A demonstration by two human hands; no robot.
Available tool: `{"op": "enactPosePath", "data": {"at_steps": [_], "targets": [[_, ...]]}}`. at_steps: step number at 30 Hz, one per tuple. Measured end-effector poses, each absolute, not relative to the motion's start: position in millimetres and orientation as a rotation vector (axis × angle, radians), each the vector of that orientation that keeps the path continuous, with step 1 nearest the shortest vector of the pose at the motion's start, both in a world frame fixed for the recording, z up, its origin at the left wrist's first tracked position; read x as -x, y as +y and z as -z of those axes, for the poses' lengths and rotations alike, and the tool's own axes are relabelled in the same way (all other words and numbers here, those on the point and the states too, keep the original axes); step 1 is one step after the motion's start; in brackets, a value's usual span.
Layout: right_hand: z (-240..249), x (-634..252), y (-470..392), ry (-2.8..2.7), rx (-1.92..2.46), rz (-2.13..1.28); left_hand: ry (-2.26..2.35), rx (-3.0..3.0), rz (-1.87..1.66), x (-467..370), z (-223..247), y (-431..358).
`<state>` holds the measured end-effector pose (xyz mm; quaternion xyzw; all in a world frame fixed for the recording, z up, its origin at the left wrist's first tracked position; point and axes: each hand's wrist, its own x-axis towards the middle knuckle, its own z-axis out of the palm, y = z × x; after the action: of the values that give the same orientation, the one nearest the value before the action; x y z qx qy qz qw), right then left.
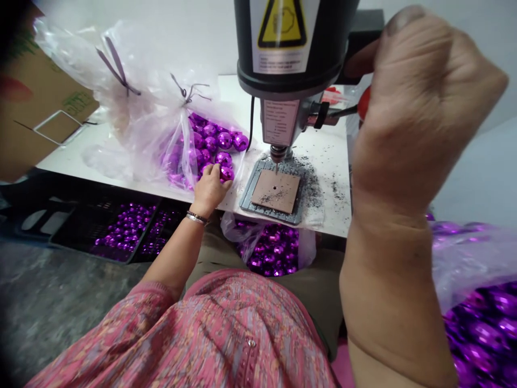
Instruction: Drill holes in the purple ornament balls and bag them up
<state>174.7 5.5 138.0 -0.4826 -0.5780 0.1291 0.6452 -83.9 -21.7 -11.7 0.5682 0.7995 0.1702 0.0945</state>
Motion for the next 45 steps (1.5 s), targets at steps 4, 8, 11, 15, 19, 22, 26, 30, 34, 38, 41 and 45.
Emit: {"op": "enactPosePath", "data": {"at_steps": [4,8,11,15,19,22,26,30,34,38,41,45], "targets": [[-138,-173,7,-1.239,1.232,-0.214,2.311,-1.726,-0.528,84,25,-18],[-143,-171,2,-1.291,1.229,-0.228,2.055,-1.714,-0.946,92,35,-23],[-149,-168,-3,-1.371,1.265,-0.233,1.711,-1.657,-1.192,95,32,-29],[-154,-163,-2,-1.392,1.069,-0.281,1.314,-1.532,-1.136,80,22,-31],[-159,-160,-3,-1.421,0.999,-0.339,1.287,-1.503,-1.036,60,19,-21],[-163,-159,-7,-1.428,1.033,-0.403,1.431,-1.583,-0.956,49,20,-12],[-167,-161,-11,-1.444,1.057,-0.435,1.572,-1.701,-0.856,41,13,-6],[-168,-165,-12,-1.48,1.148,-0.443,1.588,-1.781,-0.758,35,4,-4],[-170,-165,-13,-1.487,1.188,-0.459,1.615,-1.812,-0.704,27,-1,-2],[-172,-163,-15,-1.484,1.224,-0.474,1.64,-1.853,-0.664,19,-2,5],[-172,-164,-15,-1.515,1.227,-0.438,1.631,-1.913,-0.659,14,1,12],[-171,-167,-13,-1.565,1.205,-0.384,1.626,-1.855,-0.674,13,5,22]]}}
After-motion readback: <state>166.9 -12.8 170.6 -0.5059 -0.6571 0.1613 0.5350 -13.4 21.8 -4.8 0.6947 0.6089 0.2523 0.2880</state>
